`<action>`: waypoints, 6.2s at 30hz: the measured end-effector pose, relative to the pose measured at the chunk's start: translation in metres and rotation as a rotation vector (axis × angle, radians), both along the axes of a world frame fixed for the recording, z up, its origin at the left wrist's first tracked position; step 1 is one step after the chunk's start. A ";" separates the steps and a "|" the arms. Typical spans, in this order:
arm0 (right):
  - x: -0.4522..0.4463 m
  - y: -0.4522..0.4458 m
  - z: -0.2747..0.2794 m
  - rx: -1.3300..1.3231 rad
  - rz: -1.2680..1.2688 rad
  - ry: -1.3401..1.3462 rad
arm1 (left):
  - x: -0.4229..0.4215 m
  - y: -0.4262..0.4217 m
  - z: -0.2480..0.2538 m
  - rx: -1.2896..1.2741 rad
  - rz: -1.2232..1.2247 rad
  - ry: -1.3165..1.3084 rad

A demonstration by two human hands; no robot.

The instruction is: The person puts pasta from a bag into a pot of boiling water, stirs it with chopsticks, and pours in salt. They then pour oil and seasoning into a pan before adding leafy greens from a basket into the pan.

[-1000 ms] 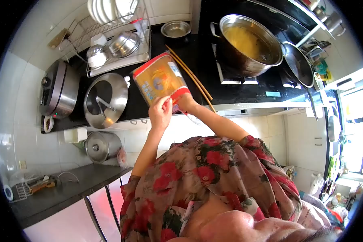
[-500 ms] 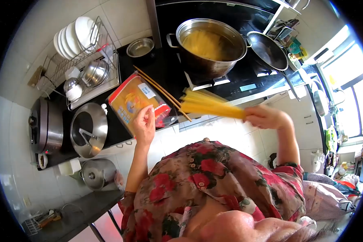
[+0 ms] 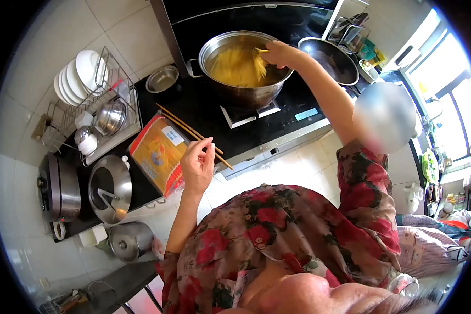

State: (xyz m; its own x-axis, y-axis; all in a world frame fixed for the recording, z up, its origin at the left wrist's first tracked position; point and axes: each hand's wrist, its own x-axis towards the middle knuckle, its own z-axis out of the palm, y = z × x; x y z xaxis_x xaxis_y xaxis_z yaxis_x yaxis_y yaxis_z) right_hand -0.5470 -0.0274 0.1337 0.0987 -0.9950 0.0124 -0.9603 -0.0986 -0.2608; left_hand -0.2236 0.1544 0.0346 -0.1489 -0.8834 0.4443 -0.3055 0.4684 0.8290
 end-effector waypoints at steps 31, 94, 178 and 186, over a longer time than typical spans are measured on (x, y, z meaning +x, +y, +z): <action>-0.193 0.434 -0.080 -0.122 0.059 -0.579 | -0.354 0.119 -0.011 0.059 -0.579 -0.106; -0.795 0.014 0.015 -0.552 0.064 -0.719 | -0.738 -0.012 0.061 0.145 0.135 -0.121; -0.084 0.024 0.104 -0.246 0.140 -0.269 | -0.278 -0.111 0.097 0.737 -0.492 1.359; -0.086 0.008 0.106 -0.260 0.166 -0.368 | -0.289 -0.098 0.088 0.748 -0.446 1.317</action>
State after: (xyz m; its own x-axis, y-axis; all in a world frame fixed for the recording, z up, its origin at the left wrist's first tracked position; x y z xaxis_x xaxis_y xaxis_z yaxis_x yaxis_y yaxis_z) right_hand -0.6330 -0.0196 0.2402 0.1986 -0.9254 0.3228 -0.7746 -0.3500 -0.5268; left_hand -0.5122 0.0559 0.1222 -0.3233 -0.9458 -0.0320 0.8319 -0.3002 0.4666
